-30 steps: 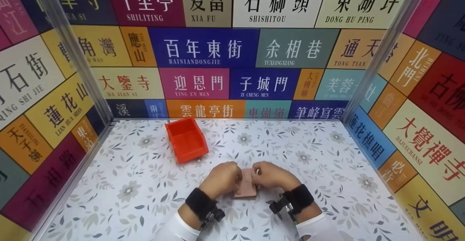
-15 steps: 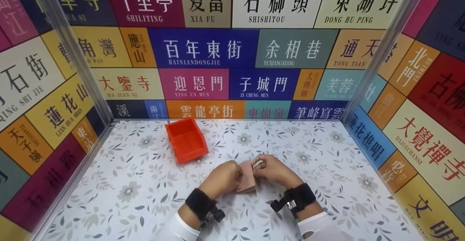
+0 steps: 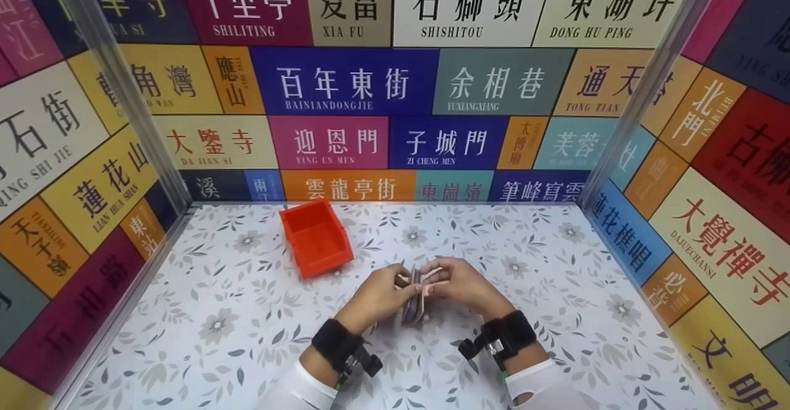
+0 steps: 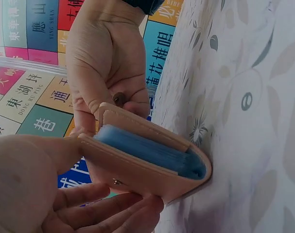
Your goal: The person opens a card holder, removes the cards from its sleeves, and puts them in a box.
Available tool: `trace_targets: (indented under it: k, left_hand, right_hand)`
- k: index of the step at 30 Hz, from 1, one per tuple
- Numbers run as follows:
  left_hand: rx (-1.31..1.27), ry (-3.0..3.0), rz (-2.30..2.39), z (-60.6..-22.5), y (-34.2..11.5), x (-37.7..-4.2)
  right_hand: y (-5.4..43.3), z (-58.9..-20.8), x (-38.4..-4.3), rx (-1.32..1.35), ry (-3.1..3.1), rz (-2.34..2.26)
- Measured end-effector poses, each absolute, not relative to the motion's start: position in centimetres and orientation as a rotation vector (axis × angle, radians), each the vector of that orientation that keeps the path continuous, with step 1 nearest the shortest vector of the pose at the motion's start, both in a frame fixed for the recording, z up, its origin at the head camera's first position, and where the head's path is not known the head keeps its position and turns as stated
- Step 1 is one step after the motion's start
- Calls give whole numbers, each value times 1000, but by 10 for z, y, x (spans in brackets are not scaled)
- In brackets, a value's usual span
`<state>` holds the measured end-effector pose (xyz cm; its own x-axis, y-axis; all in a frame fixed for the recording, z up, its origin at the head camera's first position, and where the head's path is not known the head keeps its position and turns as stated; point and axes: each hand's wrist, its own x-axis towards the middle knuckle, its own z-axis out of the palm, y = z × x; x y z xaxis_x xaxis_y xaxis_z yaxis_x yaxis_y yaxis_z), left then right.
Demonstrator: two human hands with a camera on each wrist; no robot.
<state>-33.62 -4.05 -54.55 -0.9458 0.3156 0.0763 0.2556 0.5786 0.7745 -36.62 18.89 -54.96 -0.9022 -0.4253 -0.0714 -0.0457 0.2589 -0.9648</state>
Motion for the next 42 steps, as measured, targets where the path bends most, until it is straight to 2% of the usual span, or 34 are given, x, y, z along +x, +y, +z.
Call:
trace_targets:
  k: [13, 24, 32, 42]
  left_hand:
    - [343, 2587, 1420, -540, -46, -337]
    - [299, 2863, 1147, -540, -55, -339]
    - [263, 2860, 982, -546, -55, -334]
    - [235, 2931, 876, -548, -51, -332]
  right_hand:
    - [193, -550, -368, -409, 2266, -1668]
    - [216, -550, -372, -358, 2472, -1520]
    - [222, -555, -374, -149, 2595, -1368]
    - [212, -559, -371, -207, 2749, -1140]
